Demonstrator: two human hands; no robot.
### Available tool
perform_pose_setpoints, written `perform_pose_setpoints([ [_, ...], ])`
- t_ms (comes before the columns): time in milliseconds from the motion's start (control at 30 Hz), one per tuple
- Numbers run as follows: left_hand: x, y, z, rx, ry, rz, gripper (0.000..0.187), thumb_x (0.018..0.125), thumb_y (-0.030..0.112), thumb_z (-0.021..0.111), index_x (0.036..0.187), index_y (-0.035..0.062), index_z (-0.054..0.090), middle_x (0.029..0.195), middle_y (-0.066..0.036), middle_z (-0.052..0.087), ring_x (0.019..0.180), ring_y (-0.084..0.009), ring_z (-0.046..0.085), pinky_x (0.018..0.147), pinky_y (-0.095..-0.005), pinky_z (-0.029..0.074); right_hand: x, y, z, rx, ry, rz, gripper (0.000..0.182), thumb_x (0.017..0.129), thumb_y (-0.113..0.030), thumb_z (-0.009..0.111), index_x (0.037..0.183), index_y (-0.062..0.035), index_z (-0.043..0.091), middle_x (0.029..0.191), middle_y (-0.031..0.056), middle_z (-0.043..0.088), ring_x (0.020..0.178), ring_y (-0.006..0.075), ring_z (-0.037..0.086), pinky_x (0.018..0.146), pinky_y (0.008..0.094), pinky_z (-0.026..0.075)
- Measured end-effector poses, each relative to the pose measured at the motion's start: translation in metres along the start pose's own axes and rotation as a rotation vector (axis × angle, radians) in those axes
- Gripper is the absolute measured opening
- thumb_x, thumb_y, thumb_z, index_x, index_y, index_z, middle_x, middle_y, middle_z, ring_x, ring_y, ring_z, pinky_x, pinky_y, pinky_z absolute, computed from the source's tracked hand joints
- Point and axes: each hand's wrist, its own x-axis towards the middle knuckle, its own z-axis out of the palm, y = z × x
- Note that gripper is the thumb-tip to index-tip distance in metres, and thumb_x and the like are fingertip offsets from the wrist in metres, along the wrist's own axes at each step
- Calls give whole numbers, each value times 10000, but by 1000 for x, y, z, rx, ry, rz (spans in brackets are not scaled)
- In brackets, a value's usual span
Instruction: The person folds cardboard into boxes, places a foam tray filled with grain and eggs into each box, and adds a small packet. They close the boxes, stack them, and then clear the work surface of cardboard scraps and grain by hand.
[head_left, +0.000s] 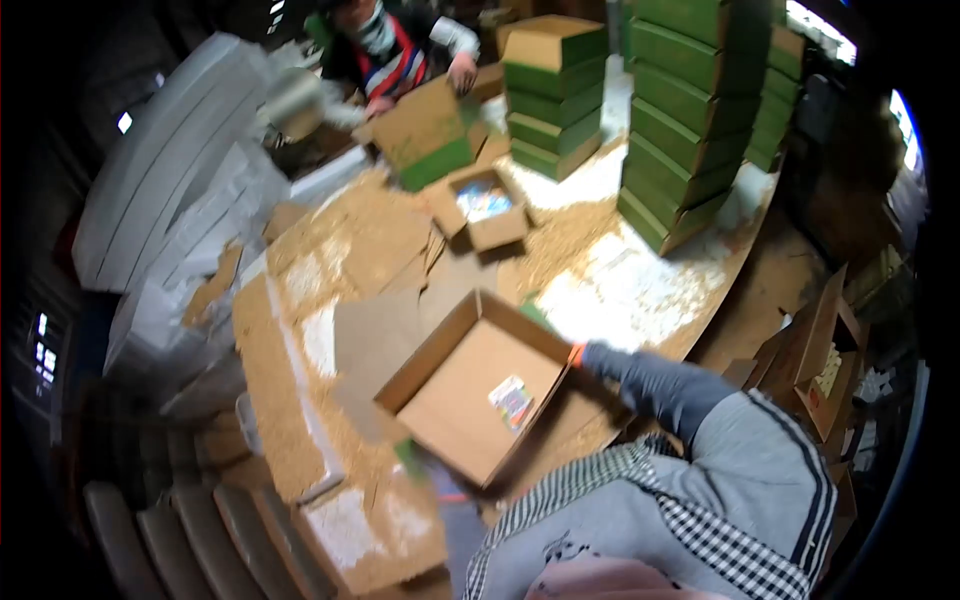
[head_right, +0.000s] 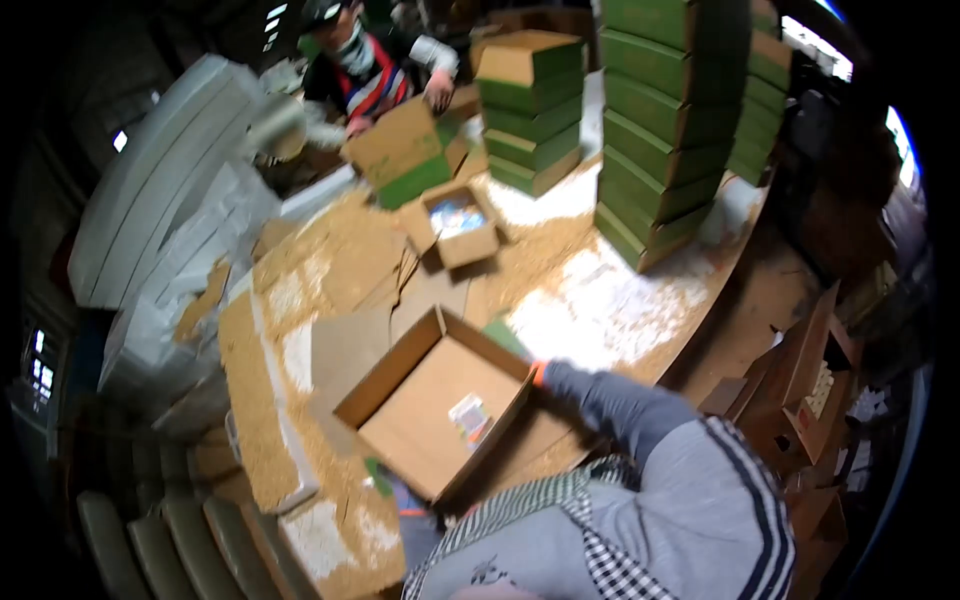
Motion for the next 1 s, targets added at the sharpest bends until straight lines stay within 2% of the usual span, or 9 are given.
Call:
perform_pose_setpoints([
  [67, 4, 20, 36, 6, -134, -37, 474, 944, 243, 388, 1387, 105, 288, 1356, -110, 400, 1214, -204, 412, 1012, -396, 356, -11, -77, -44, 905, 42, 409, 501, 946, -348, 375, 1350, -53, 364, 1321, 121, 461, 1188, 197, 471, 1010, 340, 366],
  [133, -9, 49, 76, 53, -216, -8, 487, 935, 247, 402, 1387, 108, 287, 1349, -118, 404, 1205, -212, 420, 1003, -397, 362, -23, -128, -128, 1098, 114, 299, 525, 937, -388, 371, 1351, -66, 362, 1318, 109, 464, 1187, 200, 471, 1004, 349, 372],
  [267, -8, 117, 228, 65, -445, 176, 514, 916, 256, 429, 1388, 115, 285, 1336, -132, 411, 1188, -229, 435, 986, -400, 374, -76, -241, -341, 1059, 271, -214, 575, 920, -469, 362, 1353, -92, 359, 1312, 86, 469, 1184, 205, 472, 991, 365, 383],
  [467, 14, 252, 597, -65, -955, 460, 555, 889, 269, 471, 1390, 125, 282, 1316, -154, 422, 1163, -254, 459, 960, -404, 392, -154, -393, -629, 676, 375, -866, 615, 905, -565, 351, 1329, -121, 387, 1264, 44, 500, 1142, 198, 491, 956, 368, 408],
  [533, 4, 292, 708, -130, -1060, 532, 569, 879, 273, 485, 1391, 128, 281, 1309, -161, 426, 1154, -263, 467, 952, -405, 397, -175, -376, -740, 431, 776, -712, 572, 919, -538, 360, 1312, -125, 407, 1152, 17, 540, 1015, 176, 548, 858, 313, 467],
  [633, -9, 329, 840, -199, -1104, 616, 591, 866, 279, 505, 1392, 133, 280, 1299, -172, 432, 1141, -275, 479, 939, -407, 406, -180, -351, -834, 413, 836, -628, 543, 915, -492, 363, 1301, -114, 417, 1147, 31, 545, 1016, 185, 550, 861, 316, 466],
  [733, -8, 336, 913, -196, -1057, 651, 613, 852, 286, 526, 1393, 138, 278, 1289, -183, 437, 1128, -288, 491, 926, -409, 415, -182, -311, -881, 410, 885, -503, 500, 909, -423, 369, 1285, -99, 432, 1139, 51, 554, 1018, 199, 553, 865, 319, 464],
  [867, 29, 293, 935, -39, -911, 608, 643, 833, 294, 554, 1394, 144, 276, 1276, -197, 445, 1111, -305, 506, 909, -412, 427, -177, -259, -903, 386, 913, -342, 447, 902, -330, 376, 1263, -78, 452, 1129, 78, 565, 1020, 218, 557, 871, 323, 461],
  [1000, 65, 222, 900, 278, -665, 588, 674, 815, 303, 581, 1395, 151, 275, 1262, -212, 452, 1094, -322, 522, 891, -415, 439, -168, -227, -900, 299, 961, -187, 401, 894, -238, 384, 1241, -57, 472, 1119, 105, 577, 1022, 236, 561, 877, 327, 459],
])
